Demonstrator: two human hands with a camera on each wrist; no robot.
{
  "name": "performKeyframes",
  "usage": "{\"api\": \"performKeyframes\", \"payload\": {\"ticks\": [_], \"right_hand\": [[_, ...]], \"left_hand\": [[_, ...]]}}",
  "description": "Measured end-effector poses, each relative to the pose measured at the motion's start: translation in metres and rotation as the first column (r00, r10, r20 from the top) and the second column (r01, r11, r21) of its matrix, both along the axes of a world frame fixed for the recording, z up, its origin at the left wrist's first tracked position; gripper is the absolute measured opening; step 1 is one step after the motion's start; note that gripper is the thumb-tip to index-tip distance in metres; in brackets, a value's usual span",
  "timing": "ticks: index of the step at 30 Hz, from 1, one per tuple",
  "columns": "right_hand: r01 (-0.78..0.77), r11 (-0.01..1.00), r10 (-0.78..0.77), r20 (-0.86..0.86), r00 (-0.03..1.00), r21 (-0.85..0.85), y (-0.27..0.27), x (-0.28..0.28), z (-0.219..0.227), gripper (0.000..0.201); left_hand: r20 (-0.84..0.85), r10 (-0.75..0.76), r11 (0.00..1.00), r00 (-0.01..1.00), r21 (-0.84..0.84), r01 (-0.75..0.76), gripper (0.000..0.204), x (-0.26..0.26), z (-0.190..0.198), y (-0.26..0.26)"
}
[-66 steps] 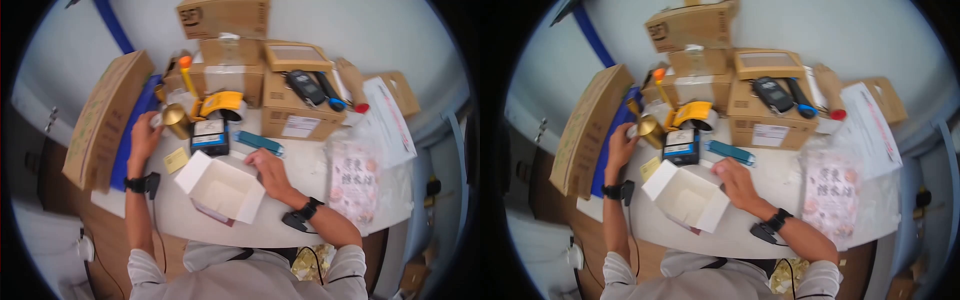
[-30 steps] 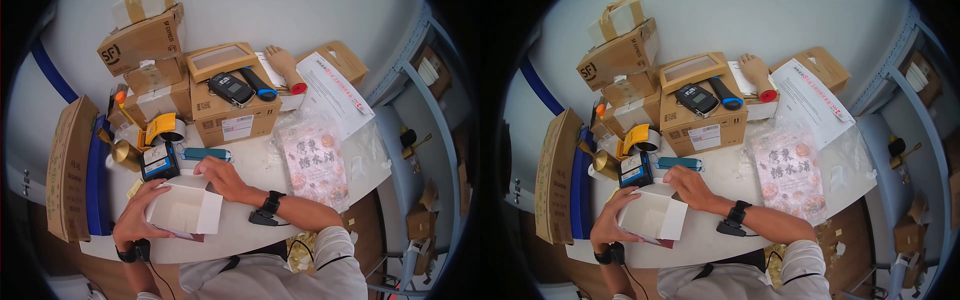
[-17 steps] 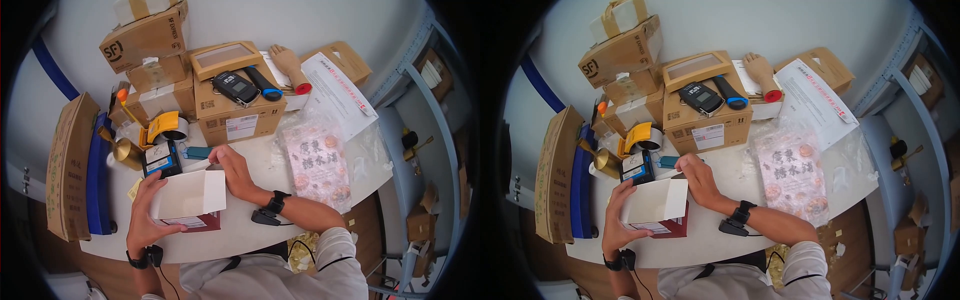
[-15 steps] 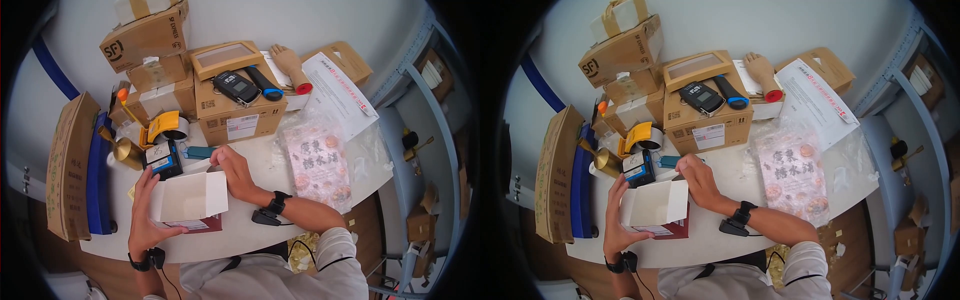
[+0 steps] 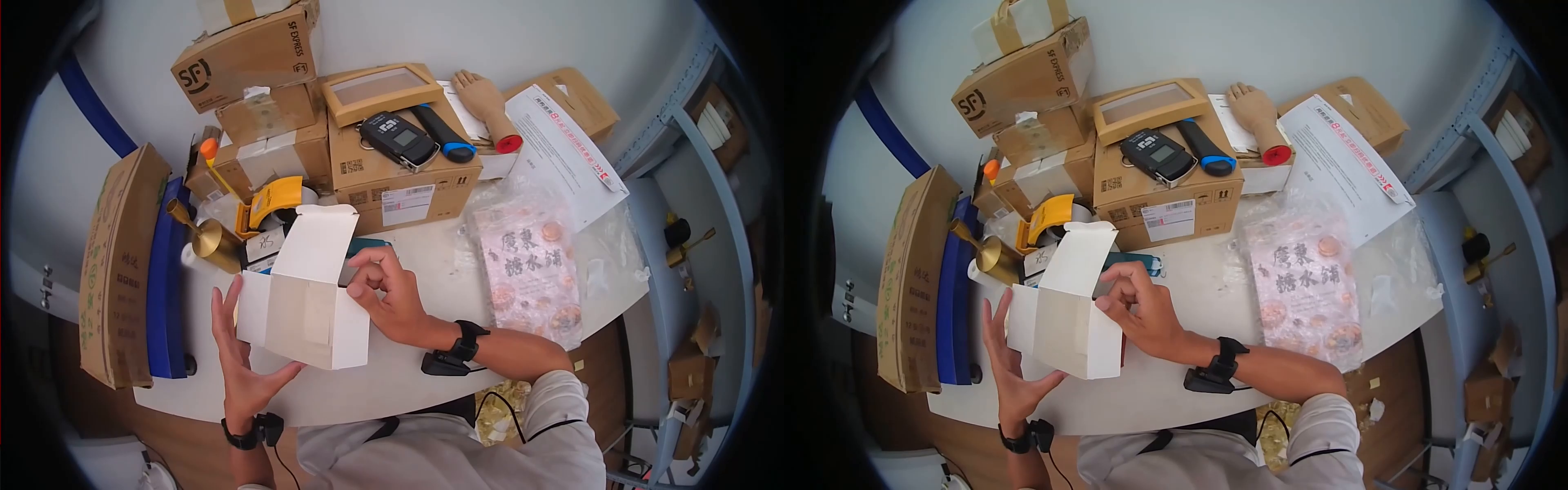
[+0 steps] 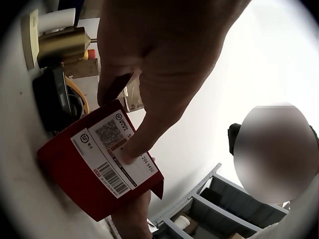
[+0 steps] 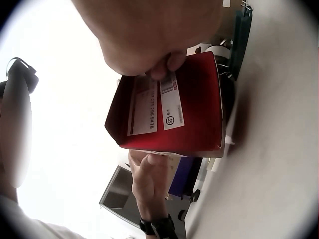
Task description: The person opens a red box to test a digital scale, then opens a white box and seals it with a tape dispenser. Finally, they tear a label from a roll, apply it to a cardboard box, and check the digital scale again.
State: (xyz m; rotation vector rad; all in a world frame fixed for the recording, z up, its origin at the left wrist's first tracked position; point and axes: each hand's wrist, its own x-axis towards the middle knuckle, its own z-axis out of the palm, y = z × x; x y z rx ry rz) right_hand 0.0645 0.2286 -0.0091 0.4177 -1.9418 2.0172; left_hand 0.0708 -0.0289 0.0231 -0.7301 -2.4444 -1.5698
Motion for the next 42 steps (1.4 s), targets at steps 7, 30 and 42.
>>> {"api": "performKeyframes", "payload": {"ticks": [7,30,42], "right_hand": [[0.011,1.000,-0.011,0.012,1.000,0.015,0.013,-0.006,0.000,0.028],[0.035,0.999,-0.032,-0.091,0.995,0.025,0.002,-0.006,-0.005,0.052],[0.024,0.962,0.051,-0.263,0.964,0.272,0.009,-0.009,-0.005,0.034]], "left_hand": [[-0.025,0.024,0.997,0.999,0.071,-0.022,0.152,0.001,0.007,0.009],[-0.029,-0.082,0.985,0.996,-0.157,0.076,0.066,-0.007,0.003,0.015],[0.318,-0.061,0.992,0.946,0.121,0.023,0.063,-0.023,-0.018,0.017]]}}
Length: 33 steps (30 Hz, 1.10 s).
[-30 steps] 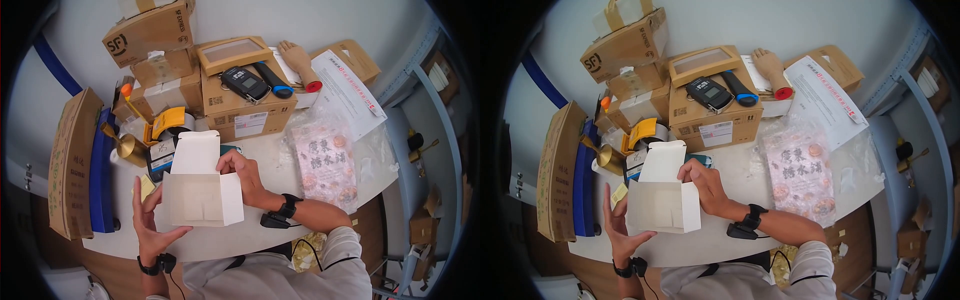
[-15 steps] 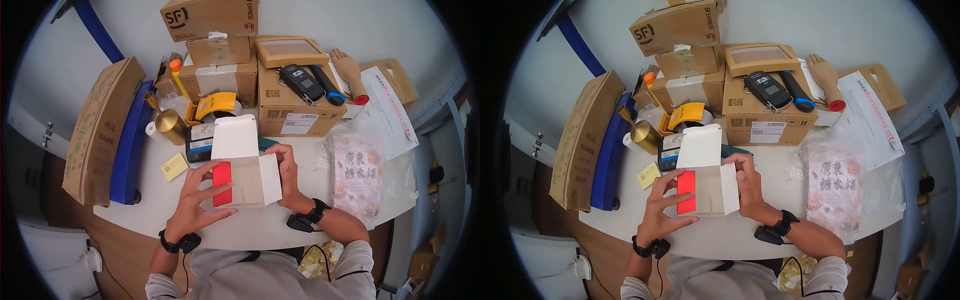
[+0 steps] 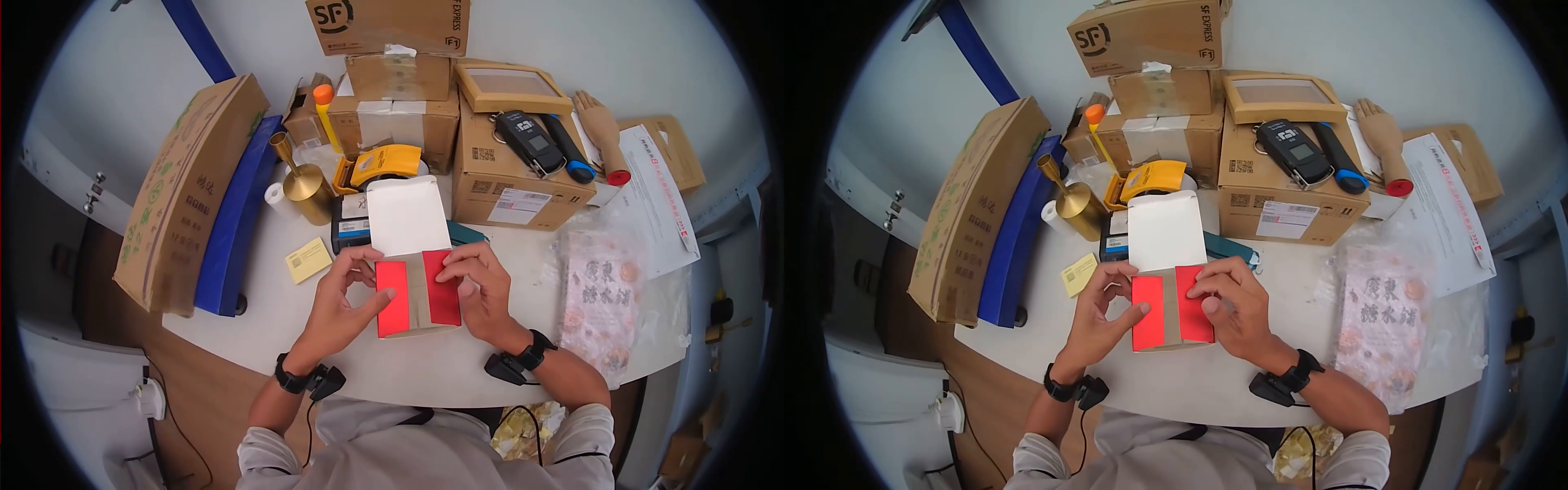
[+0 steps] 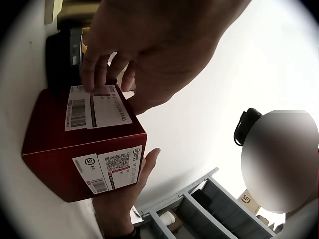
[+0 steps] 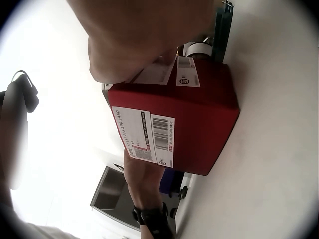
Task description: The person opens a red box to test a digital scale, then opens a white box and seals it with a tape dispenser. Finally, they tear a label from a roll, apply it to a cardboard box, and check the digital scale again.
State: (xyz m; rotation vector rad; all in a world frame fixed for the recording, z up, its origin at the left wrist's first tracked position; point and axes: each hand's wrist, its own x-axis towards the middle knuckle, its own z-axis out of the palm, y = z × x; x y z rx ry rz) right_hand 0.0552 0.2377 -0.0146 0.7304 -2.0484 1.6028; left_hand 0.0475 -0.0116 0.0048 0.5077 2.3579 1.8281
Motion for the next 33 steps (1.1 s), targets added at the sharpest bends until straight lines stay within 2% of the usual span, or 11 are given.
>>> {"api": "performKeyframes", "payload": {"ticks": [5,8,10,12,14,16,19,22,23,26,33], "right_hand": [[0.053,0.993,-0.051,-0.028,0.998,0.105,-0.005,-0.001,-0.007,0.008],[0.077,0.997,-0.080,0.144,0.986,0.024,-0.012,0.003,-0.001,0.016],[0.102,0.943,-0.060,0.140,0.988,-0.316,-0.020,0.002,-0.007,0.029],[0.087,0.943,-0.049,0.123,0.991,-0.323,-0.020,0.001,-0.015,0.030],[0.071,0.942,-0.038,0.107,0.994,-0.328,-0.013,0.001,-0.015,0.032],[-0.037,0.997,0.040,0.045,0.998,-0.062,0.000,0.000,-0.005,0.037],[-0.038,0.996,0.045,-0.082,0.996,0.080,0.002,-0.003,-0.004,0.050],[-0.004,0.987,0.024,-0.125,0.992,0.161,-0.001,-0.001,0.005,0.050],[-0.008,0.987,0.027,-0.121,0.992,0.160,-0.003,-0.002,0.004,0.050],[0.014,0.973,0.024,-0.162,0.986,0.230,-0.005,-0.004,0.000,0.054],[0.033,0.971,0.002,-0.146,0.989,0.235,-0.006,-0.003,-0.002,0.048]], "left_hand": [[-0.073,0.062,0.967,0.995,0.250,-0.042,0.065,-0.005,0.008,0.014],[-0.037,-0.008,0.957,0.999,0.291,0.018,0.057,-0.012,-0.002,0.004],[-0.032,-0.043,0.962,0.999,0.269,0.050,0.052,-0.016,-0.009,-0.004],[-0.141,-0.133,0.956,0.981,0.241,0.165,0.039,-0.020,-0.011,-0.008],[-0.092,-0.122,0.959,0.988,0.244,0.141,0.031,-0.016,-0.006,-0.009],[-0.079,-0.122,0.974,0.989,0.184,0.135,0.030,-0.015,-0.004,-0.010],[-0.069,-0.159,0.978,0.985,0.125,0.167,0.029,-0.013,-0.001,-0.014],[-0.143,-0.234,0.967,0.962,0.072,0.246,0.041,-0.014,-0.001,-0.017],[-0.253,-0.306,0.949,0.918,-0.006,0.315,0.060,-0.010,0.014,-0.013],[-0.284,-0.291,0.954,0.914,-0.153,0.257,0.069,-0.006,0.019,-0.009],[-0.311,-0.278,0.953,0.909,-0.205,0.221,0.071,-0.008,0.014,-0.009]]}}
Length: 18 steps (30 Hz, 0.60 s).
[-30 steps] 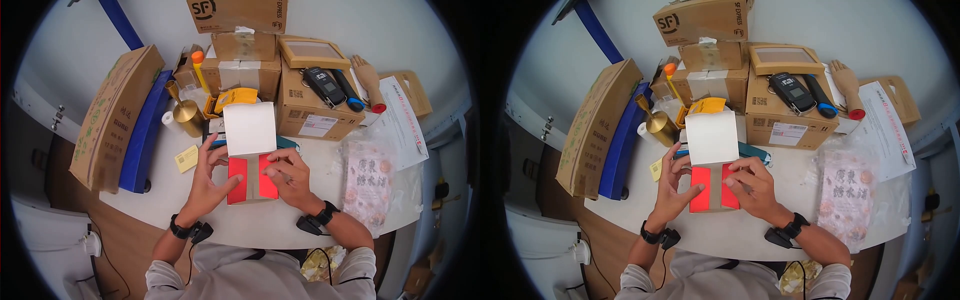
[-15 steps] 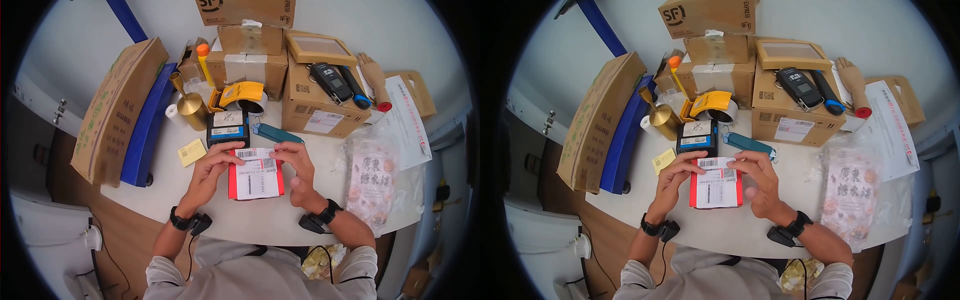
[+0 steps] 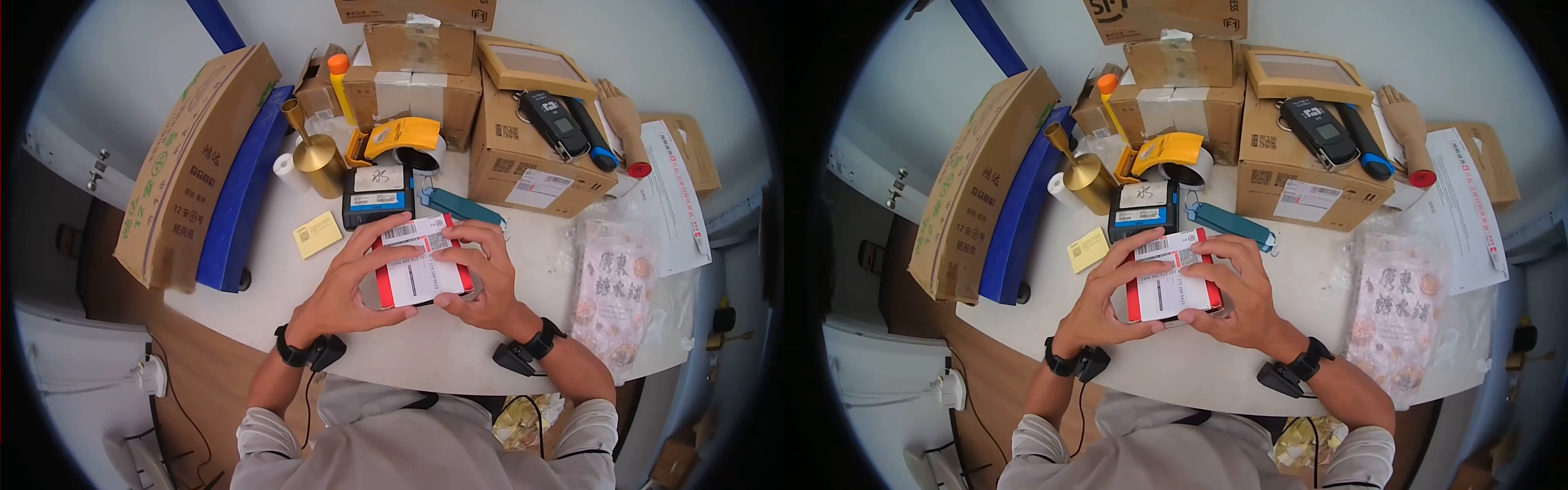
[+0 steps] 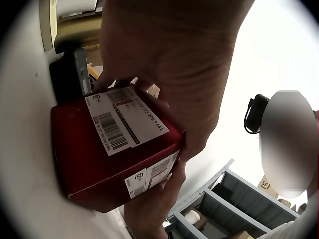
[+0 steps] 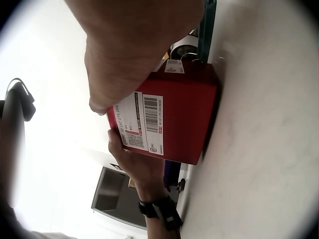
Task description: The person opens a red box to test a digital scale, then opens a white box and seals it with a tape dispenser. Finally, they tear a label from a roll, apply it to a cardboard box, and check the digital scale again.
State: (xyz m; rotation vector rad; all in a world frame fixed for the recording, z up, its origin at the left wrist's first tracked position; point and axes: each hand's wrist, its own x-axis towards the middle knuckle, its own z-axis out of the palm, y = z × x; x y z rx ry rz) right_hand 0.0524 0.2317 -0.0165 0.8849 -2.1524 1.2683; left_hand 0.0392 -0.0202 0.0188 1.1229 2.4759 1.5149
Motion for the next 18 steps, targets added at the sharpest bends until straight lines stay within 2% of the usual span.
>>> {"api": "performKeyframes", "payload": {"ticks": [6,18], "right_hand": [[-0.005,1.000,0.005,0.005,1.000,0.029,-0.0011,0.0017,0.0085,0.045],[-0.033,0.998,0.033,0.008,0.999,0.060,0.0001,-0.0036,0.0062,0.038]], "left_hand": [[0.010,-0.024,0.999,1.000,-0.032,0.024,0.068,0.0027,0.0037,0.0022],[0.080,-0.004,0.999,0.997,0.035,0.002,0.061,0.0051,-0.0043,0.0051]]}}
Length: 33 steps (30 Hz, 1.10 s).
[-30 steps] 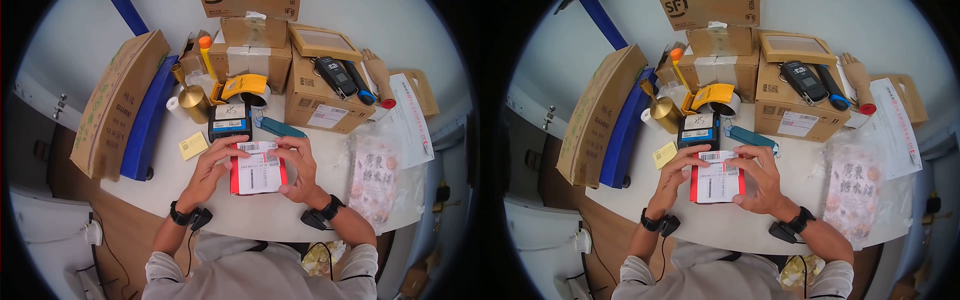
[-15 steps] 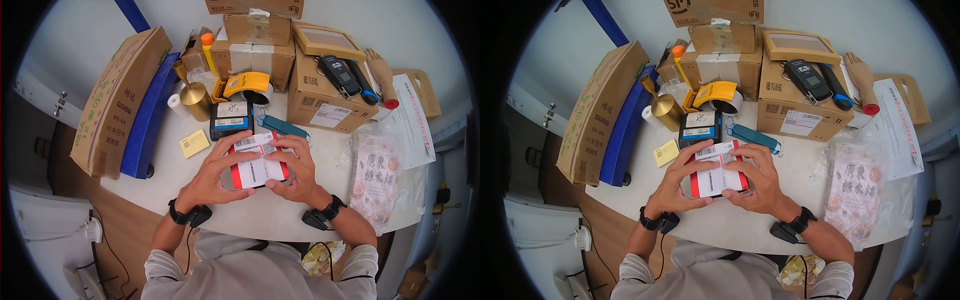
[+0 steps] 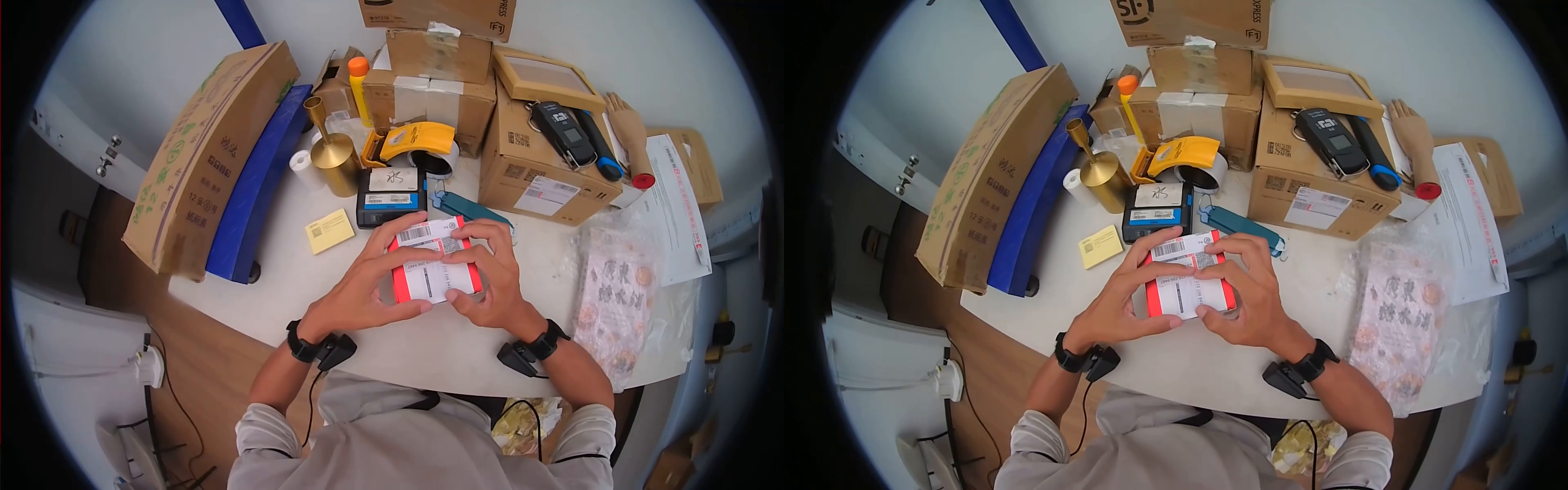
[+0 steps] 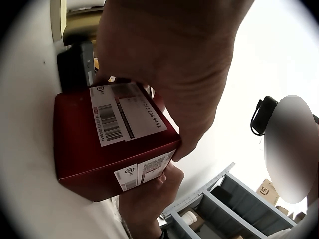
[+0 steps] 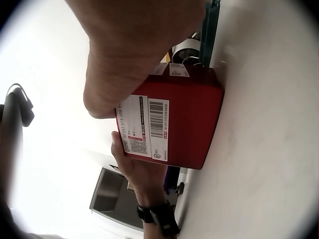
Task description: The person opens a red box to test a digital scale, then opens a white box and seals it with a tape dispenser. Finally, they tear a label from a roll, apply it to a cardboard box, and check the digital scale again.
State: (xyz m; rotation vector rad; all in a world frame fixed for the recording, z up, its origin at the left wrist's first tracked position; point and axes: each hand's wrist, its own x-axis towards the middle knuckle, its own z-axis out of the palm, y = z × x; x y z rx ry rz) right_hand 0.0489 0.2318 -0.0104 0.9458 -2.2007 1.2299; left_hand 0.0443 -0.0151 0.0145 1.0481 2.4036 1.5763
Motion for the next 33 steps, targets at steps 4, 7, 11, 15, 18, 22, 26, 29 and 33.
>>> {"api": "performKeyframes", "payload": {"ticks": [4,7,11,15,18,22,26,29,33], "right_hand": [[-0.030,0.999,0.030,0.009,1.000,0.041,0.006,-0.003,0.007,0.037],[-0.051,0.998,0.055,0.139,0.989,-0.031,0.014,-0.006,0.017,0.031],[0.064,0.996,-0.054,0.153,0.987,-0.062,0.011,-0.012,0.044,0.029],[0.241,0.962,-0.254,0.099,0.962,0.132,0.003,-0.032,0.083,0.039],[0.217,0.949,-0.220,-0.011,0.975,0.227,-0.009,-0.053,0.096,0.043],[0.314,0.830,-0.318,-0.072,0.946,0.461,-0.024,-0.084,0.108,0.052],[0.357,0.702,-0.339,-0.152,0.928,0.616,-0.039,-0.105,0.108,0.055],[0.338,0.606,-0.353,-0.137,0.925,0.720,-0.045,-0.120,0.101,0.052],[0.283,0.525,-0.445,-0.025,0.895,0.803,-0.043,-0.148,0.079,0.061]], "left_hand": [[-0.046,-0.014,1.000,0.999,0.002,0.014,0.060,-0.003,-0.003,-0.001],[-0.127,-0.053,0.998,0.990,-0.029,0.050,0.061,-0.014,-0.004,-0.003],[-0.168,-0.021,1.000,0.986,-0.025,0.017,0.070,-0.025,0.001,0.005],[-0.106,-0.014,0.998,0.994,0.057,0.020,0.075,-0.031,-0.011,0.007],[-0.150,-0.049,0.998,0.988,0.037,0.055,0.077,-0.031,-0.016,0.003],[-0.081,-0.088,0.994,0.993,0.057,0.093,0.079,-0.031,-0.019,0.000],[-0.013,-0.103,0.988,0.995,0.114,0.104,0.080,-0.028,-0.020,0.001],[-0.026,-0.109,0.987,0.994,0.115,0.111,0.080,-0.029,-0.021,0.001],[-0.018,-0.107,0.988,0.994,0.110,0.109,0.081,-0.029,-0.022,0.001]]}}
